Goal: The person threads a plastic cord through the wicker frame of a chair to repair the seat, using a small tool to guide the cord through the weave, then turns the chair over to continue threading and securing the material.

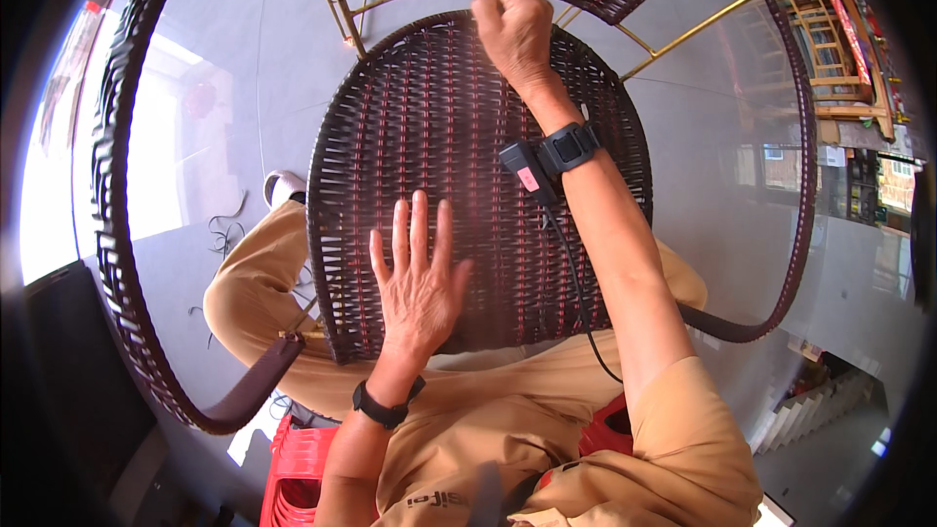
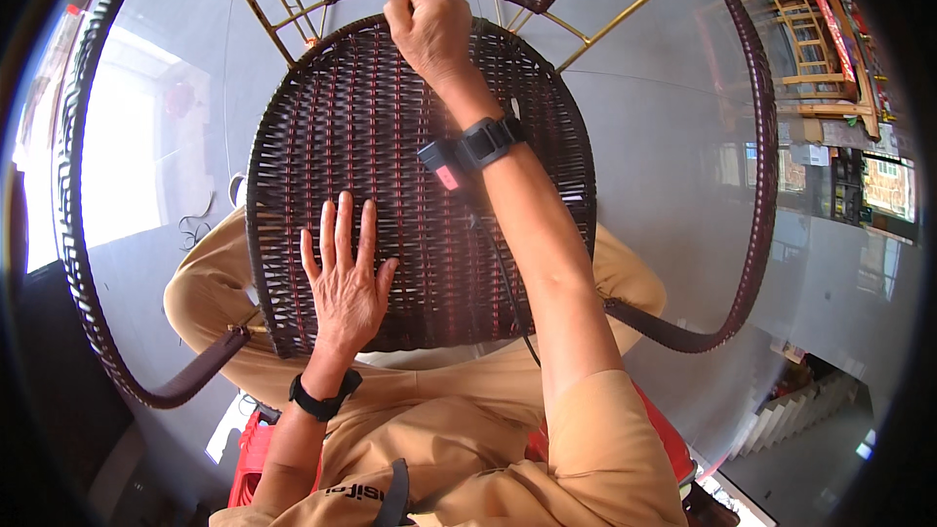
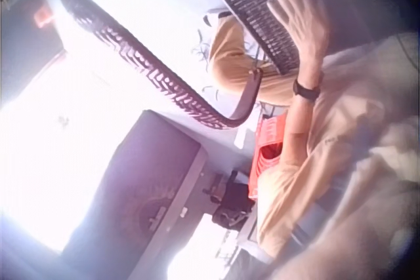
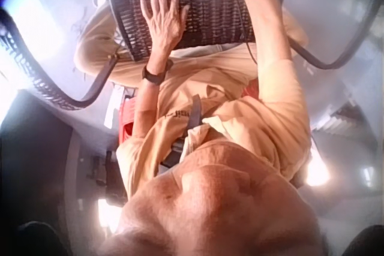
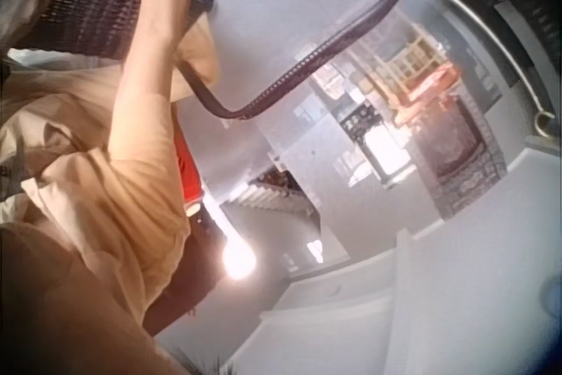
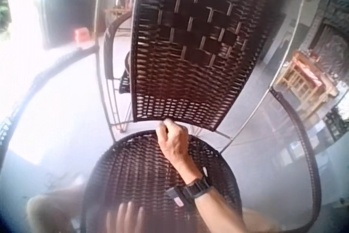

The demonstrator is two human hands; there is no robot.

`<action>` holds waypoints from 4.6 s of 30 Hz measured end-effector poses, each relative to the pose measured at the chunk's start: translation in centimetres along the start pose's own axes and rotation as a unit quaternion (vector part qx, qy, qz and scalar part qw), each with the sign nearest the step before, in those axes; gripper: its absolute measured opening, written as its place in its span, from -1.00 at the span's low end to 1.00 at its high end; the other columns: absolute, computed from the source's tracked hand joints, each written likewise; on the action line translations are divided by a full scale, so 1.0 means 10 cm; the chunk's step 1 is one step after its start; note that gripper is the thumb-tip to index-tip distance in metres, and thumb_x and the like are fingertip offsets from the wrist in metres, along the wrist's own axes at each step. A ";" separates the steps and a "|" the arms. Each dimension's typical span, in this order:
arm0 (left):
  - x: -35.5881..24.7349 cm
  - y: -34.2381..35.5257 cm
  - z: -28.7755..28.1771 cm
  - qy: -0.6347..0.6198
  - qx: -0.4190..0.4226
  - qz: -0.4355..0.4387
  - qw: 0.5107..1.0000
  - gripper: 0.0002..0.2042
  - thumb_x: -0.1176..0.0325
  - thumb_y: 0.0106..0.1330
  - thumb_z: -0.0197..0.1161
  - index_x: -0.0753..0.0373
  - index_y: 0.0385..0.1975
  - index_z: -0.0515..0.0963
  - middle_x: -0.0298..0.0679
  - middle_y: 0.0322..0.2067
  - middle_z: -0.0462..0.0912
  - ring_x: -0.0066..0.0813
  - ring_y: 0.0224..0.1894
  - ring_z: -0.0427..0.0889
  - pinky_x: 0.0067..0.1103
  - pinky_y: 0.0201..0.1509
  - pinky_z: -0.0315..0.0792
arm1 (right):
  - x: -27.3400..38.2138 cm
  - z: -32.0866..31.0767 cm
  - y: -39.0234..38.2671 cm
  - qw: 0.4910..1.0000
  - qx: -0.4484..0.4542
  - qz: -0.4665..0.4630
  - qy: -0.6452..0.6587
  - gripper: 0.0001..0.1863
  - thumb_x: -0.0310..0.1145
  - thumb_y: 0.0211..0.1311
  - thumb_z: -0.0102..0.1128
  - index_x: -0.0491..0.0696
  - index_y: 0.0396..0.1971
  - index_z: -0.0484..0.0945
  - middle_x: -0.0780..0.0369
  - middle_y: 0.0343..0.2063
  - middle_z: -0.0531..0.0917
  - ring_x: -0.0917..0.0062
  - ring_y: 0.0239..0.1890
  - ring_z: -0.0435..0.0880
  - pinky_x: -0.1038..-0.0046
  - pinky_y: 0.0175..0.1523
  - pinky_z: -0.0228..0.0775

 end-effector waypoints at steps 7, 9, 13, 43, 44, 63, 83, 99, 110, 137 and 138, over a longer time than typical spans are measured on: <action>0.00 -0.02 0.03 0.018 -0.058 0.018 0.998 -0.43 0.14 0.27 -0.01 0.15 0.26 0.07 -0.16 0.30 -0.05 -0.26 0.36 -0.14 -0.24 0.34 -0.32 | 0.29 -0.45 0.03 0.907 0.098 0.208 0.352 -0.80 -0.37 0.23 0.03 -0.15 -0.51 0.54 0.35 -0.74 0.50 0.73 -0.67 0.46 0.70 -0.52 0.32; -0.02 -0.04 0.04 0.020 -0.071 0.023 0.997 -0.43 0.14 0.28 -0.01 0.14 0.26 0.07 -0.16 0.30 -0.06 -0.26 0.36 -0.15 -0.23 0.35 -0.32 | 0.37 -0.55 0.08 0.909 0.095 0.177 0.365 -0.79 -0.36 0.23 0.02 -0.15 -0.49 0.56 0.34 -0.73 0.51 0.71 -0.65 0.48 0.68 -0.47 0.33; -0.01 -0.06 0.02 -0.004 -0.090 0.030 0.995 -0.40 0.13 0.24 0.04 0.15 0.26 0.07 -0.15 0.30 -0.04 -0.23 0.35 -0.15 -0.23 0.35 -0.31 | 0.52 -0.62 0.10 0.899 0.106 0.226 0.360 -0.78 -0.36 0.23 0.02 -0.16 -0.50 0.56 0.32 -0.71 0.54 0.68 -0.61 0.52 0.65 -0.42 0.35; -0.37 0.85 0.21 -0.035 -0.102 0.100 0.989 0.00 -0.23 0.00 0.13 0.37 0.27 -0.15 -0.03 0.32 -0.23 -0.14 0.37 -0.30 -0.08 0.32 -0.36 | 0.36 -0.39 0.58 0.987 -0.027 0.138 0.078 -0.67 -0.36 -0.08 0.00 -0.20 -0.91 0.37 0.22 -0.92 0.39 0.58 -0.84 0.29 0.40 -0.63 0.12; -0.39 0.85 0.21 -0.034 -0.106 0.101 0.989 -0.01 -0.22 0.01 0.13 0.37 0.27 -0.14 -0.03 0.32 -0.23 -0.13 0.37 -0.29 -0.08 0.32 -0.35 | 0.36 -0.39 0.60 0.992 -0.018 0.112 0.060 -0.68 -0.37 -0.06 0.00 -0.18 -0.91 0.36 0.28 -0.91 0.37 0.64 -0.81 0.30 0.47 -0.63 0.09; -0.18 1.77 -0.32 -0.274 -0.285 0.342 0.853 -0.60 0.27 0.24 0.12 0.32 0.03 0.36 -0.04 -0.13 0.51 -0.31 -0.05 0.45 -0.47 0.02 0.35 | 0.86 -0.81 0.10 0.985 0.144 0.002 0.092 -0.76 -0.29 0.03 0.15 -0.19 -0.56 0.58 0.18 -0.55 0.59 0.48 -0.41 0.58 0.46 -0.28 0.36; -0.28 1.51 -0.44 -0.615 -0.092 0.129 0.773 -0.84 0.37 0.25 0.14 0.35 -0.35 0.54 -0.30 -0.57 0.58 -0.58 -0.47 0.57 -0.65 -0.28 0.46 | 0.43 -1.58 -0.81 0.972 0.041 0.224 -0.055 -0.53 -0.32 -0.09 0.35 -0.15 -0.12 0.48 0.18 -0.48 0.51 0.47 -0.44 0.51 0.50 -0.31 0.44; -0.03 1.59 -0.08 -0.664 -0.083 -0.036 0.743 -0.87 0.42 0.17 0.17 0.37 -0.51 0.51 -0.26 -0.69 0.52 -0.63 -0.70 0.42 -0.73 -0.62 0.30 | 0.55 -1.39 -1.18 0.952 0.160 0.221 -0.142 -0.63 -0.61 0.02 0.10 -0.21 -0.09 0.40 0.12 -0.39 0.39 0.34 -0.34 0.48 0.36 -0.21 0.40; 0.01 1.58 -0.04 -0.664 -0.063 -0.080 0.741 -0.85 0.40 0.19 0.13 0.36 -0.50 0.53 -0.29 -0.70 0.49 -0.65 -0.70 0.39 -0.74 -0.61 0.27 | 0.57 -0.99 -0.75 0.948 0.245 0.160 -0.127 -0.74 -0.52 0.05 0.15 -0.16 -0.20 0.51 0.15 -0.39 0.44 0.35 -0.41 0.51 0.38 -0.26 0.37; -0.02 1.58 -0.02 -0.630 -0.088 -0.075 0.768 -0.84 0.40 0.16 0.14 0.39 -0.52 0.54 -0.28 -0.74 0.49 -0.66 -0.75 0.38 -0.73 -0.67 0.25 | 0.59 -0.76 -1.03 0.960 0.194 0.116 -0.168 -0.62 -0.62 0.01 0.04 -0.31 -0.08 0.41 0.06 -0.44 0.43 0.28 -0.46 0.49 0.38 -0.33 0.38; -0.01 1.58 -0.01 -0.633 -0.091 -0.075 0.765 -0.84 0.41 0.14 0.16 0.41 -0.52 0.53 -0.26 -0.74 0.50 -0.65 -0.76 0.39 -0.72 -0.68 0.26 | 0.59 -0.74 -1.08 0.963 0.179 0.100 -0.173 -0.56 -0.66 -0.02 0.03 -0.29 -0.03 0.38 0.08 -0.45 0.41 0.32 -0.46 0.49 0.41 -0.38 0.38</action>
Point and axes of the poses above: each hand's wrist, its own y-axis towards the middle knuckle, its own z-axis out of the palm, x = y × z, the point moved 3 cm from there along y, towards the middle knuckle
